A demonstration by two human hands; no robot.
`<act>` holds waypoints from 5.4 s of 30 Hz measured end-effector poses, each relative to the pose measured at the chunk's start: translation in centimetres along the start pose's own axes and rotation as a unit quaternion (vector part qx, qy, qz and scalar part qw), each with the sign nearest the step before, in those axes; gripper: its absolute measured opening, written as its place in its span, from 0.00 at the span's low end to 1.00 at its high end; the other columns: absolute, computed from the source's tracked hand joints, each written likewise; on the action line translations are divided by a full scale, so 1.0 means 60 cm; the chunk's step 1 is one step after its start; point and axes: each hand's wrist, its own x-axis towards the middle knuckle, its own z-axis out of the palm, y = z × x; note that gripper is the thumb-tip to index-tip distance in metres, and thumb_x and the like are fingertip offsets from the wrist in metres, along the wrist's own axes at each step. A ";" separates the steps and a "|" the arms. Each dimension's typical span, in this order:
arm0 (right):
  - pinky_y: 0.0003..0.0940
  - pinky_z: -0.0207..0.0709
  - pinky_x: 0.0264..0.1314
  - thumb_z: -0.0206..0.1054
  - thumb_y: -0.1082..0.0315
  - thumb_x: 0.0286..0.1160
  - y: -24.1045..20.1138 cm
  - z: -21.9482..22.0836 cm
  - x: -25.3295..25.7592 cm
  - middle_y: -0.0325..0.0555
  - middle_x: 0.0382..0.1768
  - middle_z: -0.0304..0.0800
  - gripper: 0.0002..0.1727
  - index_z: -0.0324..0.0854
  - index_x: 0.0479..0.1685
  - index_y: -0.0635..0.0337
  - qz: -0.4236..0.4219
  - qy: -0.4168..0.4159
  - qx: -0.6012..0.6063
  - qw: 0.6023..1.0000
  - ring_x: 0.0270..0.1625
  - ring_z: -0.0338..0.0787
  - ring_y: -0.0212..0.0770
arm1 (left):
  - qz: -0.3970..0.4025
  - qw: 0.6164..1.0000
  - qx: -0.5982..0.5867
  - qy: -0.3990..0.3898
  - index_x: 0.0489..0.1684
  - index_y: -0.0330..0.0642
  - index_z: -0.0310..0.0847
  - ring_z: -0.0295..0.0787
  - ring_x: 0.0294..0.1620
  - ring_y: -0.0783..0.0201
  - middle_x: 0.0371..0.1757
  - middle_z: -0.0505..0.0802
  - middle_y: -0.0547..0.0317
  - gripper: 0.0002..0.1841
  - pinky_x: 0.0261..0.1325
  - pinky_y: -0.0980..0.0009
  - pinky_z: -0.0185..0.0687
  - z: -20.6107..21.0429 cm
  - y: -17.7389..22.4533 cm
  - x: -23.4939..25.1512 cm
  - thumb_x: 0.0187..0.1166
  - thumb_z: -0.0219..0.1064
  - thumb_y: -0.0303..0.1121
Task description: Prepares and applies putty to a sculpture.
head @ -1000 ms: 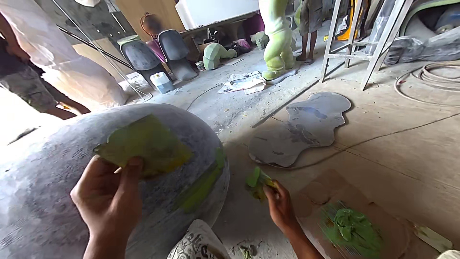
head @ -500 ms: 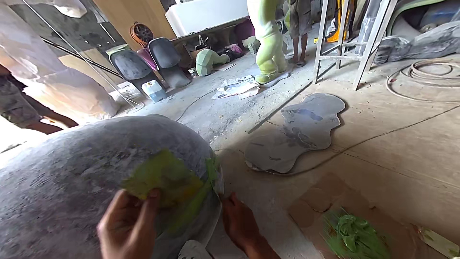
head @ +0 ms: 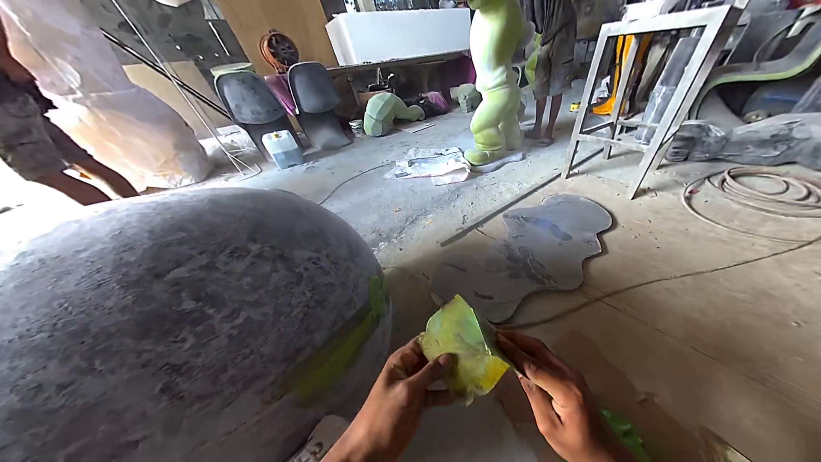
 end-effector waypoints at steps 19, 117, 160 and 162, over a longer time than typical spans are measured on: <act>0.45 0.92 0.45 0.75 0.81 0.67 0.123 -0.390 -0.119 0.51 0.44 0.94 0.19 0.85 0.58 0.61 0.459 0.003 -0.065 0.886 0.42 0.95 0.45 | 0.036 0.999 -0.015 0.034 0.57 0.42 0.84 0.96 0.41 0.62 0.49 0.94 0.46 0.11 0.44 0.66 0.95 -0.004 -0.001 -0.012 0.86 0.57 0.31; 0.43 0.84 0.72 0.61 0.68 0.83 0.111 -0.292 -0.329 0.52 0.60 0.94 0.14 0.93 0.55 0.59 0.209 0.177 0.046 0.961 0.66 0.92 0.48 | -0.299 0.938 -0.176 0.015 0.71 0.40 0.71 0.94 0.51 0.52 0.53 0.93 0.45 0.19 0.53 0.56 0.91 0.204 -0.459 0.118 0.81 0.61 0.24; 0.58 0.71 0.76 0.58 0.61 0.80 0.119 -0.184 -0.491 0.37 0.64 0.93 0.23 0.86 0.70 0.28 0.467 -0.452 -0.347 0.676 0.68 0.88 0.46 | -0.262 0.927 -0.249 0.097 0.70 0.39 0.65 0.94 0.50 0.52 0.53 0.91 0.42 0.17 0.54 0.59 0.90 0.140 -0.436 0.128 0.85 0.60 0.25; 0.57 0.74 0.75 0.56 0.66 0.77 0.112 -0.222 -0.491 0.36 0.61 0.94 0.24 0.89 0.66 0.32 0.480 -0.376 -0.293 0.736 0.66 0.90 0.42 | -0.268 0.929 -0.232 0.104 0.71 0.38 0.66 0.94 0.52 0.51 0.55 0.91 0.42 0.18 0.56 0.57 0.90 0.133 -0.446 0.124 0.85 0.59 0.24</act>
